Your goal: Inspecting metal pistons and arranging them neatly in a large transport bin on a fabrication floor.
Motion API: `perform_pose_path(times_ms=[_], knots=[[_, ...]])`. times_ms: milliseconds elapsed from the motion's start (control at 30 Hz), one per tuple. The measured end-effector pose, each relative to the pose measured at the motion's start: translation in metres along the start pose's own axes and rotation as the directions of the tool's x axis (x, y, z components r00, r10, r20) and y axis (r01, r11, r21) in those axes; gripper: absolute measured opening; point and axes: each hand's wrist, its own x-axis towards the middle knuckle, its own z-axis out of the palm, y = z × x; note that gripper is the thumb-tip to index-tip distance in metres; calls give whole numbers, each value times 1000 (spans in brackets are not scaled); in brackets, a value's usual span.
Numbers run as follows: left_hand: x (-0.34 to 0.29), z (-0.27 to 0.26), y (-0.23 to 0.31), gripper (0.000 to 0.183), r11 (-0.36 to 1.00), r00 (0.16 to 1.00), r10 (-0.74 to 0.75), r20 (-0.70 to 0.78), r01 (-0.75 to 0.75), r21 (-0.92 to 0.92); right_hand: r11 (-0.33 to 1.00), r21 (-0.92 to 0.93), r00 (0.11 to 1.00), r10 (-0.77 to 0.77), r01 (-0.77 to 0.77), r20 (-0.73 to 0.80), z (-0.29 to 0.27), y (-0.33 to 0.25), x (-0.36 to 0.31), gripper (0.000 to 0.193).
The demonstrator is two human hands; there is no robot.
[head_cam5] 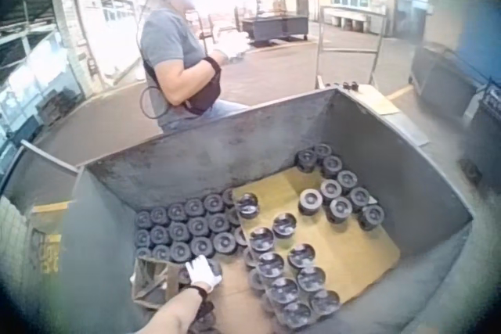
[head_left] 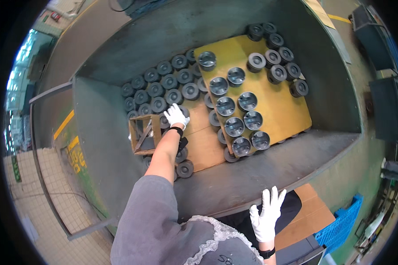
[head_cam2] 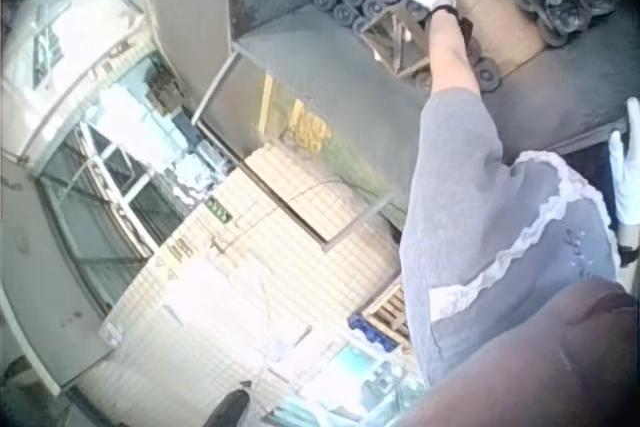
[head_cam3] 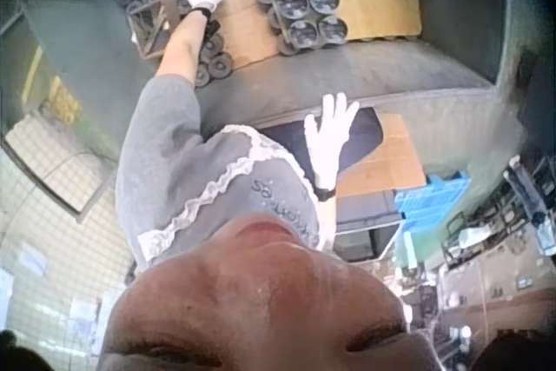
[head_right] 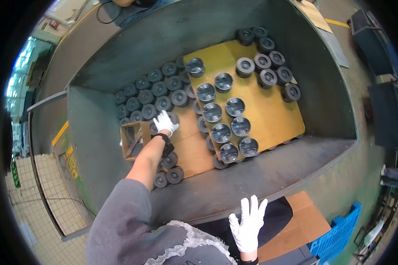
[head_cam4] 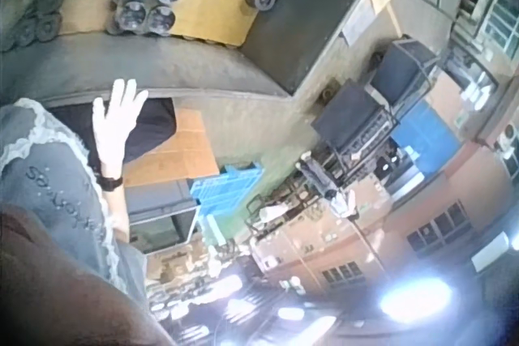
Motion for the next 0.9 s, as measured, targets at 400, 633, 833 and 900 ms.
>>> perform_pose_path(times_ms=[400,633,833,900], knots=[[-87,-12,24,97,972,998,59,0,-57,-229,997,38,998,59,-60,29,-15,-10,15,56],[-155,-61,-10,50,317,766,606,214,14,-948,998,69,997,9,-4,-74,-19,-12,13,57],[-276,-251,9,70,42,438,897,55,40,-998,968,201,942,-79,150,-325,-43,-31,3,58],[-319,-287,23,72,-8,369,929,25,89,-996,924,259,895,-156,282,-418,-70,-45,-8,55]])
